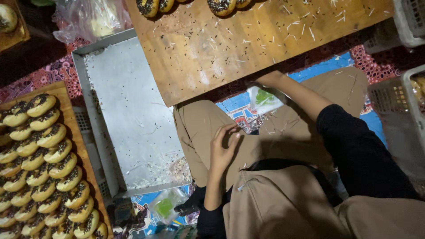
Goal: The person sits on the floor and individually wraps round pastries in clear plastic bags. They pick up a pastry, place it into a bag, and seal it before placing the packaged item into a nearby basket. The process is repeated for multiple pastries.
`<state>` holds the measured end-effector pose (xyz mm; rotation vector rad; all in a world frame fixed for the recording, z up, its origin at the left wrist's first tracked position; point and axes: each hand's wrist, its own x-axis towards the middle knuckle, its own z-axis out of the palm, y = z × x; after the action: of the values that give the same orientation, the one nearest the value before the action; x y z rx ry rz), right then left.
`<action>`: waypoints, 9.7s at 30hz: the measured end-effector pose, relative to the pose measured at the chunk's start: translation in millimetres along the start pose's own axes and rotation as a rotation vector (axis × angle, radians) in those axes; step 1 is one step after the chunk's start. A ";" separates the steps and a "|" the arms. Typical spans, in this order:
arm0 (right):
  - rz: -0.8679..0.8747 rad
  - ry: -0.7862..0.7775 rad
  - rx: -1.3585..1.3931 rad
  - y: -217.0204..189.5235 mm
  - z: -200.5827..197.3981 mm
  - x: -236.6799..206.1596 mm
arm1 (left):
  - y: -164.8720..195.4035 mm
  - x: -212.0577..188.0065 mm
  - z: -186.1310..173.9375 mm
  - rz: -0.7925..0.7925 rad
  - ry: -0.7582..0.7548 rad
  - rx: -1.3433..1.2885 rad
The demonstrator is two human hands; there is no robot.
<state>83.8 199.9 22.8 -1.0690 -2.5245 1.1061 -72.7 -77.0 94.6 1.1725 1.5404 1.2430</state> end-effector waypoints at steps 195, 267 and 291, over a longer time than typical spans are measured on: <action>-0.148 0.407 -0.390 10.9 -149.1 159.7 | -30.3 230.9 -41.3 -0.263 0.658 -1.785; 0.140 0.300 1.105 -59.9 127.6 -97.3 | -11.8 4.2 -7.8 0.022 0.611 -0.084; 0.202 0.225 -0.334 42.4 -1.9 -13.0 | -105.2 131.2 95.6 0.195 0.030 0.949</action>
<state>117.0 211.7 -4.0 -1.4682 -2.5122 0.5693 -29.2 63.3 -31.3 1.9228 2.1602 0.6008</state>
